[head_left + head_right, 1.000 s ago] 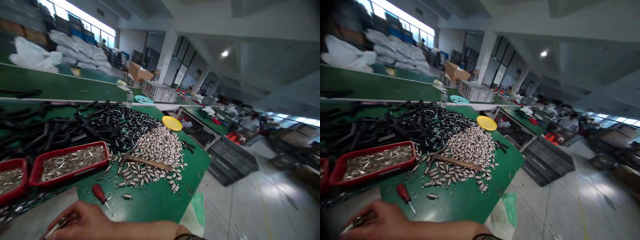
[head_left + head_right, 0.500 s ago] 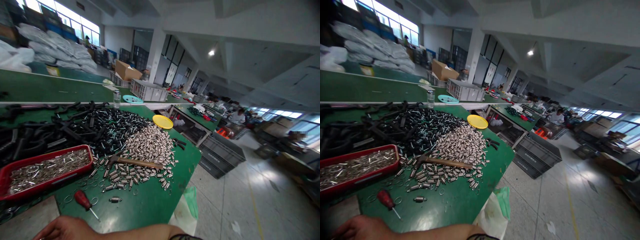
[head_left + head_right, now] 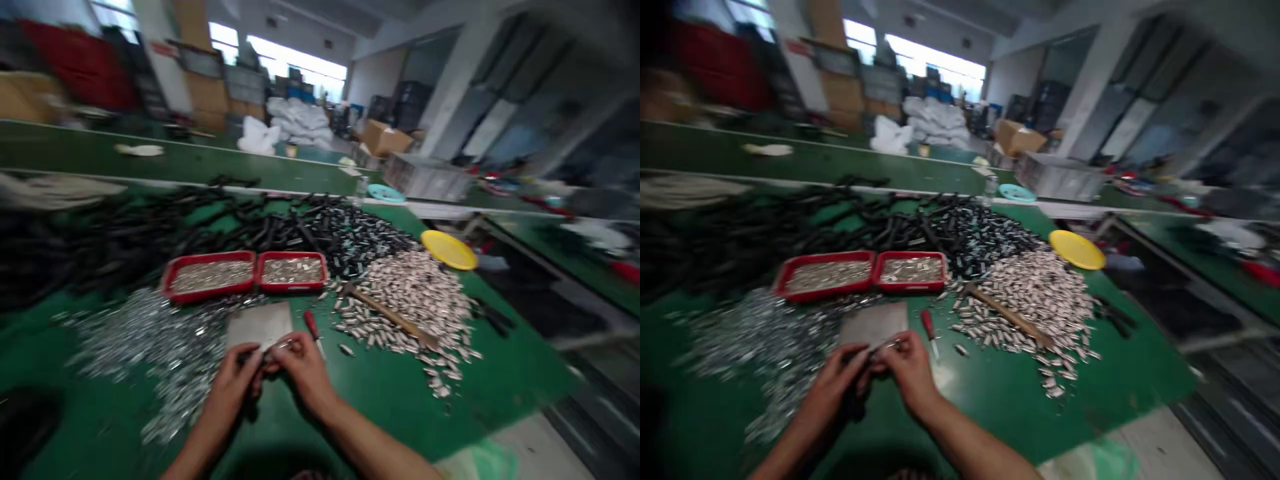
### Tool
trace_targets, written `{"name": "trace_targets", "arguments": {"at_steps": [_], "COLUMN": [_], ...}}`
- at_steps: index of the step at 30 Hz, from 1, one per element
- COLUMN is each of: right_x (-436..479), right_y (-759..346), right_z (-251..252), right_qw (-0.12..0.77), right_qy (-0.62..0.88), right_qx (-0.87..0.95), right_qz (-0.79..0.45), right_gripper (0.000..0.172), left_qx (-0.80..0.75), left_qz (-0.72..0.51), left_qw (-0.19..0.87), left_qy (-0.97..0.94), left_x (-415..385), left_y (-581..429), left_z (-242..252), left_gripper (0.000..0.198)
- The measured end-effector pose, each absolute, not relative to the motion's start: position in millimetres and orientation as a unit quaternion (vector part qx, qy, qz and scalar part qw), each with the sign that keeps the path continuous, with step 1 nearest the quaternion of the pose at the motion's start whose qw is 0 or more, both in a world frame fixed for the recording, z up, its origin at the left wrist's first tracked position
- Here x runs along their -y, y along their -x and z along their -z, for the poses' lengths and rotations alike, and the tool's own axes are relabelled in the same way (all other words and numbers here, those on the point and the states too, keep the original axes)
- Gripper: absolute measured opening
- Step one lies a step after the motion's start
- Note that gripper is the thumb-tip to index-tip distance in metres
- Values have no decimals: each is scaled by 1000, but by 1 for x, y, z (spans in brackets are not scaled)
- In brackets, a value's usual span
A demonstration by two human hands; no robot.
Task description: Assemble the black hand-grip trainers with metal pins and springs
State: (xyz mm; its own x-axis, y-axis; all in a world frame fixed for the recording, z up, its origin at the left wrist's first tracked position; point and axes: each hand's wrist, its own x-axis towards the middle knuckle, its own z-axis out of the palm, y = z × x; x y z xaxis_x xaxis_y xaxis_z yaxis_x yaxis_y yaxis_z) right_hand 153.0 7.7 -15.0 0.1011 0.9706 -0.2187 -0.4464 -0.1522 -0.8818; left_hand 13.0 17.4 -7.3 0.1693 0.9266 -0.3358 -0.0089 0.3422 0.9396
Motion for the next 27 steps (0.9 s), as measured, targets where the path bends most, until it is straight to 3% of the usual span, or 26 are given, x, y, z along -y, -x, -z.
{"name": "trace_targets", "arguments": {"at_steps": [5,11,15,18,22,25,27], "right_x": [-21,-29,-43,-61,-88,-103,-109], "right_y": [-164,-174,-186,-205,-227,-232,-233], "right_z": [14,12,12,16,24,28,28], "right_qw": [523,467,419,357,171,76,65], "right_qy": [485,467,464,533,573,553,544], "right_qx": [402,524,587,693,801,828,835], "right_qz": [-574,-538,-514,-329,-34,42,46], "right_gripper": [28,24,21,20,19,19,19], "left_qx": [-445,-391,-394,-459,-478,-462,-463], "left_qz": [-412,-267,-281,-385,-478,-463,-462], "left_qw": [685,746,762,693,626,636,626], "left_qy": [-404,-468,-430,-402,-389,-409,-424], "left_x": [-26,-12,-16,-29,-55,-73,-81], "left_y": [-9,-11,-13,-11,0,2,0], "left_z": [17,9,9,8,-1,-6,-8], "left_gripper": [51,61,43,34,35,36,35]}}
